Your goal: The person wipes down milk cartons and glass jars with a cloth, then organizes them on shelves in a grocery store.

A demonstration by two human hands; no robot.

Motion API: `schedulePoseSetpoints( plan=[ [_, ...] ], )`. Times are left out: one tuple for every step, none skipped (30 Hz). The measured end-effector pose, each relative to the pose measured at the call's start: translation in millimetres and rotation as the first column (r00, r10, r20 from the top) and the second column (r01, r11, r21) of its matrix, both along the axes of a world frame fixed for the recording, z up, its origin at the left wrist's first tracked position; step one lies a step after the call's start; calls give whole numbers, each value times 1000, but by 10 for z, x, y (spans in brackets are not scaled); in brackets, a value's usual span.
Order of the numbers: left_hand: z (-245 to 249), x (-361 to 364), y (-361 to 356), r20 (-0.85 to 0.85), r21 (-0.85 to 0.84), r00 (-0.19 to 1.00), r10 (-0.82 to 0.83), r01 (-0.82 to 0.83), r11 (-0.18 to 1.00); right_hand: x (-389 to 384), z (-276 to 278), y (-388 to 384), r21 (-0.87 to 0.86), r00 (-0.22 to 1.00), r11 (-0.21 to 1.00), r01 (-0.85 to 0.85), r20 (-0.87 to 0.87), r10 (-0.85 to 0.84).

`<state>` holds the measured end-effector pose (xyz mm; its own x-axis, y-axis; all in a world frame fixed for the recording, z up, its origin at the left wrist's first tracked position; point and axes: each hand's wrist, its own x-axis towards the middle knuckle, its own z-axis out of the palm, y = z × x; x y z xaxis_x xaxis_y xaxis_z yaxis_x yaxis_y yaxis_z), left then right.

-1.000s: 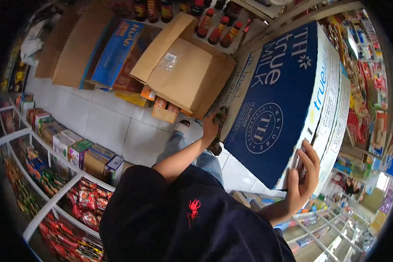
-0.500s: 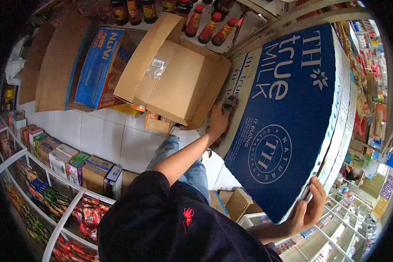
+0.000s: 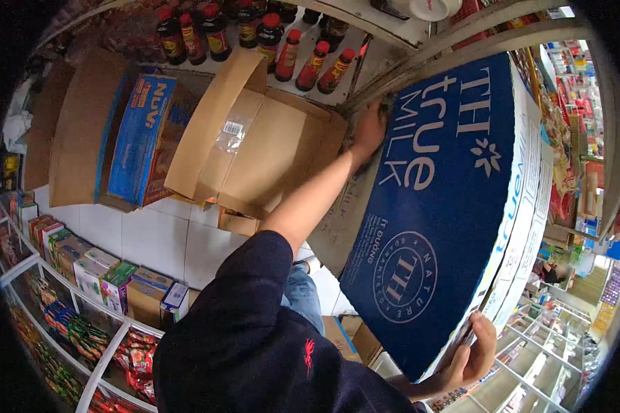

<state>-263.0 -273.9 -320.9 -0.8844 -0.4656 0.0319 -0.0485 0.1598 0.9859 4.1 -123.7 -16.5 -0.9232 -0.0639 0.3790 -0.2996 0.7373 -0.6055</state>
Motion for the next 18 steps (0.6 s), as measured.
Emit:
schedulePoseSetpoints(
  plan=[
    [-113,-133,-4,-3,0,1000,0,0,1000,-6,10,1,18,1000,1000,-17,6,17],
    [-231,-242,-3,32,-32,999,-11,12,999,-8,20,7,35,999,999,-35,14,34],
    [-233,-281,-12,68,-63,997,-21,25,998,-10,30,25,80,999,996,-29,18,28],
    [-239,-288,-3,69,-61,997,-23,28,998,-23,20,22,83,999,996,-27,19,25],
    [-248,-272,5,74,-108,997,0,8,994,-25,11,14,60,999,998,-34,3,34],
    [-259,-235,8,78,-157,997,21,-9,988,-29,12,15,34,999,999,-40,-13,41],
    [-286,-180,5,78,-159,997,14,-2,987,-43,24,31,26,998,997,-66,-2,66],
    [-309,-107,-9,88,-150,996,17,-4,989,-46,24,51,21,998,998,-59,-5,60],
    [-325,-41,-14,96,-142,995,23,-9,990,-48,16,72,22,996,996,-85,-6,85],
    [-339,24,1,89,-147,996,20,-7,989,-50,14,82,22,994,994,-112,-7,112],
    [-351,105,22,177,-160,984,2,27,987,-48,14,64,-5,995,995,-96,-9,96],
    [-345,195,30,261,-173,965,-17,64,983,-49,20,56,-14,996,996,-89,-20,88],
    [-322,313,27,190,-399,981,49,32,916,-60,40,56,4,995,995,-98,15,98],
    [-302,449,19,101,-601,990,97,-17,799,-69,68,60,20,993,994,-106,49,105],
    [-275,568,14,157,-428,987,18,52,902,-81,141,88,55,984,990,-133,127,125],
    [-267,679,25,196,-235,978,-76,122,964,-92,146,119,48,988,992,-118,107,112],
    [-273,796,66,180,-116,980,-80,102,988,-104,154,144,61,979,985,-160,138,150],
    [-301,923,122,165,8,982,-87,87,996,-110,170,140,74,968,977,-199,169,185]
  ],
)
